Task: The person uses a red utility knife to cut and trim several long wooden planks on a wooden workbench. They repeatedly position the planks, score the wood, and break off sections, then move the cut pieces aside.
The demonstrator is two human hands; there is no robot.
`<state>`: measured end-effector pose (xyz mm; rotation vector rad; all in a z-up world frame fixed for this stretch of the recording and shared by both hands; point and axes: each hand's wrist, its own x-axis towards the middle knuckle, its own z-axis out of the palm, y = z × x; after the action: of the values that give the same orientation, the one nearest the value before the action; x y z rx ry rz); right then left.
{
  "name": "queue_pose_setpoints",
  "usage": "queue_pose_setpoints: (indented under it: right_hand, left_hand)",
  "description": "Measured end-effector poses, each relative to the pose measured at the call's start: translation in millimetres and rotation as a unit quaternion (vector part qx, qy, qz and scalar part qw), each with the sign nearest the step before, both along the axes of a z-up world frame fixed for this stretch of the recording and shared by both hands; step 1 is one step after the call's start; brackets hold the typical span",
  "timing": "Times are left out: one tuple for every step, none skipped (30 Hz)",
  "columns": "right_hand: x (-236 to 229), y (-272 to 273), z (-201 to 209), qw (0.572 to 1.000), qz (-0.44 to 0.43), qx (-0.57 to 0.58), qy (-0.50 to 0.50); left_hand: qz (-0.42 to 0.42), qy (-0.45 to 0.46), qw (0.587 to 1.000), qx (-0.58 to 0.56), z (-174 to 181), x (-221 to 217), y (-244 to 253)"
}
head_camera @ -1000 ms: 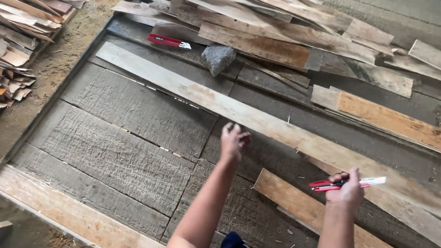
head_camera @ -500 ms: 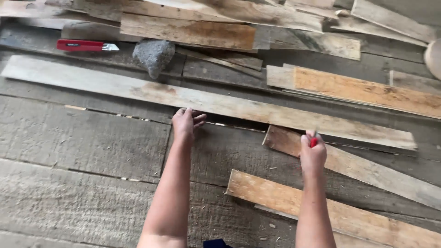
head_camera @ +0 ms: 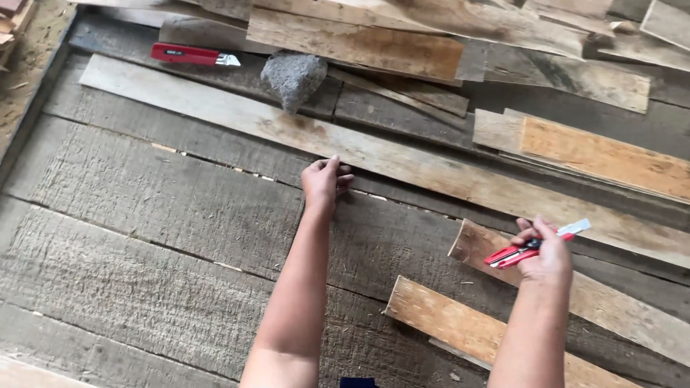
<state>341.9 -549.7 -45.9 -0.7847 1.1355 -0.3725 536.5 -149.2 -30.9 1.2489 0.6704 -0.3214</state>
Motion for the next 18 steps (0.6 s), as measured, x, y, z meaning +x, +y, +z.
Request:
queue_pose_setpoints:
  right_hand:
    - [3, 2, -1, 1.0, 0.004, 0.002, 0.002]
    - [5, 2, 0, 1.0, 0.01, -0.013, 0.023]
    - [7, 1, 1, 0.999, 0.017, -0.027, 0.043]
    - [11, 1, 2, 0.998, 0.02, -0.027, 0.044]
    - [14, 2, 3, 0.997, 0.023, -0.045, 0.062]
    - [17, 2, 4, 0.994, 0.027, -0.062, 0.08]
    - [17, -7, -3, 0.994, 0.03, -0.061, 0.082]
    - [17, -14, -12, 0.994, 0.031, -0.07, 0.079]
    - [17, -22, -21, 0.994, 0.032, -0.079, 0.075]
    - [17, -15, -9, 0.993, 0.035, -0.078, 0.076]
    - [17, -8, 3, 0.993, -0.015, -0.071, 0.091]
    - [18, 0, 16, 0.99, -0.063, -0.065, 0.105]
    - [19, 3, 20, 0.99, -0.058, -0.065, 0.106]
    - [20, 6, 24, 0.994, -0.067, -0.044, 0.073]
    - [20, 9, 28, 0.996, -0.075, -0.023, 0.039]
    - [21, 6, 23, 0.996, -0.071, -0.022, 0.039]
    - [21, 3, 19, 0.995, -0.086, -0.023, 0.035]
    - [23, 1, 13, 0.994, -0.1, -0.024, 0.03]
  left_hand:
    - [0.004, 0.002, 1.0, 0.002, 4, 0, 1]
    - [-0.028, -0.033, 0.994, 0.102, 8, 0, 0]
    - [-0.06, -0.067, 0.976, 0.201, 11, 0, -2]
    - [-0.057, -0.065, 0.976, 0.201, 6, 0, -3]
    - [-0.077, -0.148, 0.868, 0.467, 1, 1, -4]
    - [-0.093, -0.217, 0.682, 0.692, -4, 1, -4]
    - [-0.093, -0.213, 0.682, 0.693, -9, -1, -4]
    - [-0.11, -0.191, 0.684, 0.695, -14, -2, -3]
    - [-0.128, -0.169, 0.685, 0.697, -19, -3, -2]
    - [-0.127, -0.166, 0.685, 0.698, -25, -5, 2]
    - [-0.13, -0.186, 0.666, 0.71, -32, -7, 6]
    - [-0.131, -0.204, 0.648, 0.722, -38, -9, 10]
    - [-0.13, -0.2, 0.648, 0.723, -34, -7, 12]
    - [-0.167, -0.184, 0.667, 0.702, -30, -6, 13]
    - [-0.203, -0.168, 0.685, 0.679, -26, -5, 15]
    - [-0.2, -0.165, 0.686, 0.68, -25, -4, 16]
    - [-0.202, -0.167, 0.691, 0.674, -25, -3, 17]
    - [-0.203, -0.169, 0.696, 0.668, -23, -2, 19]
